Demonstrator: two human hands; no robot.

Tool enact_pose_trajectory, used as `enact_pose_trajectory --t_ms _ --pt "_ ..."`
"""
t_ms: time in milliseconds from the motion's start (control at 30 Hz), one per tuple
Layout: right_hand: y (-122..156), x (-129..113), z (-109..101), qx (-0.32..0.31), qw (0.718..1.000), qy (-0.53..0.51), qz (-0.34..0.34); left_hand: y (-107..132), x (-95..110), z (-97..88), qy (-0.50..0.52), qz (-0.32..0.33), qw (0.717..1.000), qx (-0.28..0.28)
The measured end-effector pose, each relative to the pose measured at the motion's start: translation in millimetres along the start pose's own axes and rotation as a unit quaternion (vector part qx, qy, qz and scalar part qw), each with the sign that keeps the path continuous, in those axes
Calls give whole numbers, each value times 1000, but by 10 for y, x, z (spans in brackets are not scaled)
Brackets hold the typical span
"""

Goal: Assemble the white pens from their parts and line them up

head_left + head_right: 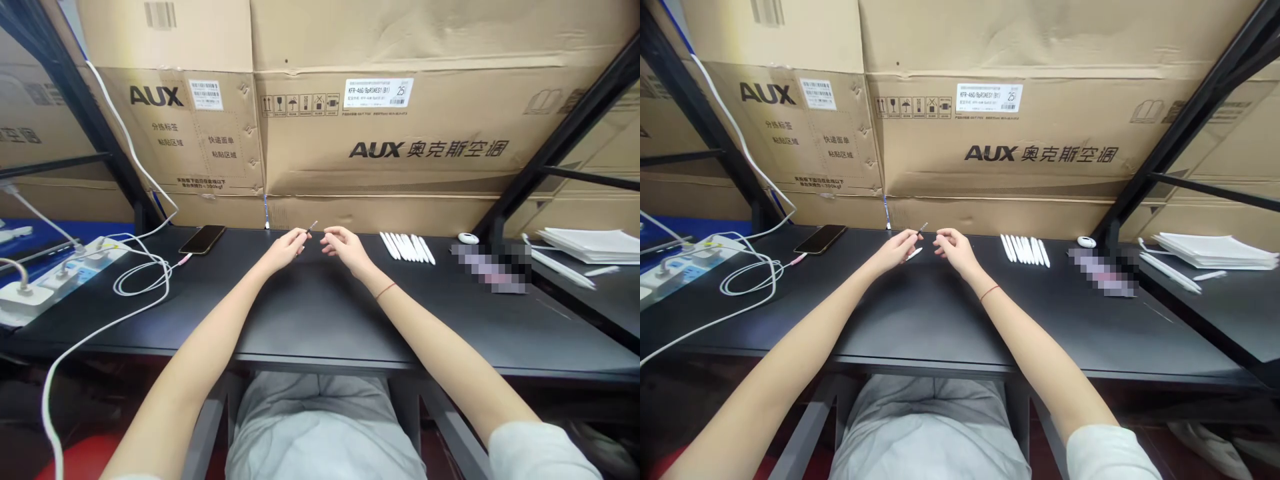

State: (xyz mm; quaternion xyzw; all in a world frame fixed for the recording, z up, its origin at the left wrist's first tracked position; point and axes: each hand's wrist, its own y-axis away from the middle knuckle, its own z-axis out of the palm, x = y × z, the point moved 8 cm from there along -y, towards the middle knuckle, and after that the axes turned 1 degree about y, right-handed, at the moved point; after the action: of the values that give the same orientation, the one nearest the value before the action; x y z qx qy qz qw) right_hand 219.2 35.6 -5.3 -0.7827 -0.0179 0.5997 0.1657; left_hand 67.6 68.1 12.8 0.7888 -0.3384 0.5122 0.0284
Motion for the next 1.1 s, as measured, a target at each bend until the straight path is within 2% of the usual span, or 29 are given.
enact_pose_trajectory --t_ms 100,233,300,367,467,567,667,800,900,1100 --pt "-36 9 157 -2 985 162 -66 -26 -84 -170 3 -10 999 33" --pt "-28 -60 650 -109 926 303 -195 -39 -188 -295 -9 -22 998 52" --pt "-27 -51 805 -147 903 348 -204 -42 -231 -306 -14 -27 998 50" --pt "-16 -46 837 -156 889 385 -196 -44 -259 -300 -17 -27 998 46" --pt "74 -81 708 -139 880 408 -203 -38 -276 -275 -28 -27 999 36" --pt "209 -96 445 -110 886 403 -204 -17 -256 -235 -56 -33 998 20" --pt "292 -104 70 -40 920 352 -169 20 -183 -150 -109 -25 994 -13" --pt "347 -216 -326 47 964 205 -163 74 -70 24 -167 -3 983 -71" --pt "346 -291 -428 60 976 134 -160 93 -11 114 -170 3 982 -88" --pt "345 -317 -398 39 983 100 -146 98 35 181 -167 4 982 -93"
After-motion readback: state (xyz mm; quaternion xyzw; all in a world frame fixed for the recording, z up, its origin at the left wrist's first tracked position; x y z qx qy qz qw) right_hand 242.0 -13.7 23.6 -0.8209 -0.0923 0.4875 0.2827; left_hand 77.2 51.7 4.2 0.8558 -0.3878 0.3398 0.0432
